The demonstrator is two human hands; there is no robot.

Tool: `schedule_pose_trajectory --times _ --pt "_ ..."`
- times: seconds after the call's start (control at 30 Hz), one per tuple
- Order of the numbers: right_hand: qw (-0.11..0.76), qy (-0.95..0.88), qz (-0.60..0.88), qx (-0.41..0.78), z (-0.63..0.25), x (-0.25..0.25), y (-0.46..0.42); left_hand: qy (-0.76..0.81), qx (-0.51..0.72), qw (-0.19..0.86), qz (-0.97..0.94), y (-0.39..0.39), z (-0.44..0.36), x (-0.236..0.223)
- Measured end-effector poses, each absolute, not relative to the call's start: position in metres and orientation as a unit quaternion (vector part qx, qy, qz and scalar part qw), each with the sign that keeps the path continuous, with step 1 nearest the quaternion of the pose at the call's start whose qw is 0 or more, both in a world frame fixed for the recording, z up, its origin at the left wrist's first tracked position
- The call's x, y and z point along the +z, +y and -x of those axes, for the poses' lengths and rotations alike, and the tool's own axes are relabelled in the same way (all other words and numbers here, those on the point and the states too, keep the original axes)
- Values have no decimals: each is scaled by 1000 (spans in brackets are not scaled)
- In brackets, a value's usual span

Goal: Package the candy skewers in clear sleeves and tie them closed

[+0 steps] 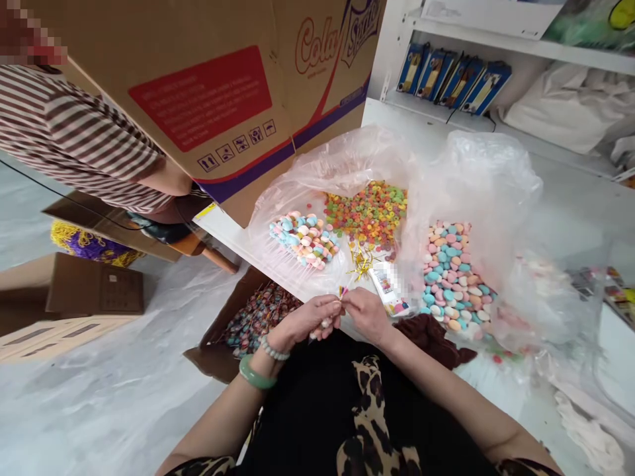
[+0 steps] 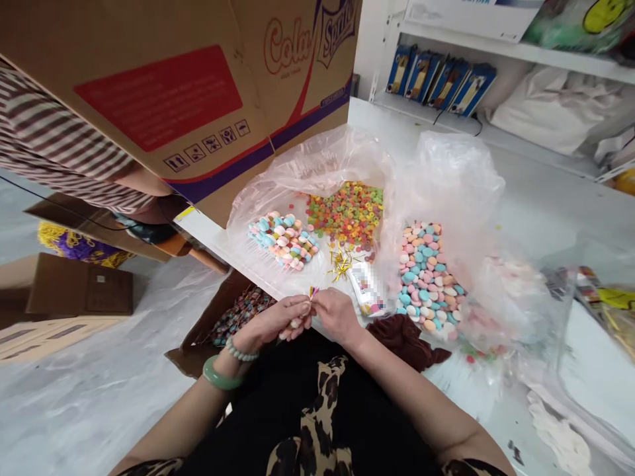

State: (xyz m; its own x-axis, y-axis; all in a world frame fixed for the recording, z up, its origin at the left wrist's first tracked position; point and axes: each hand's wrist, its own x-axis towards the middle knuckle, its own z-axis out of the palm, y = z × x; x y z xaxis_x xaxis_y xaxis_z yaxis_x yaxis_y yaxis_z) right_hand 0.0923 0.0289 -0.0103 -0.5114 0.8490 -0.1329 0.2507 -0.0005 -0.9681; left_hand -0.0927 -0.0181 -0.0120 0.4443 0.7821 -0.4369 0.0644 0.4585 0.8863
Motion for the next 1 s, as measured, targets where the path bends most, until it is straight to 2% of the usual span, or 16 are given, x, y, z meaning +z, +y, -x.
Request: schedule_pose_trajectory --times 0.13,0.2,0.27,0.37,0.43,0.53,0.67,0.83,1.0 --pt "109 -402 373 829 -92 -27 28 518 185 425 -719 -25 103 10" --pt "52 -382 347 855 -88 -32 24 523 119 350 -768 -32 106 16" --pt "-15 -517 366 773 -81 -33 18 542 37 327 -773 -43 111 15" --pt "-72 -737 393 545 -68 -27 11 615 -88 338 -707 -66 126 1" --pt "-58 -821 391 411 -63 -23 17 673 -142 326 -649 -82 142 -9" --pt "-10 -863 421 279 -58 -18 50 743 -166 257 -595 -94 161 -18" --pt "53 -821 540 178 -42 -13 128 764 -94 309 -559 -76 160 -8" --pt "-18 -827 540 152 0 -9 211 749 75 353 -555 -39 136 15" --pt "-57 -858 491 142 17 -17 236 687 252 417 -539 -25 129 12"
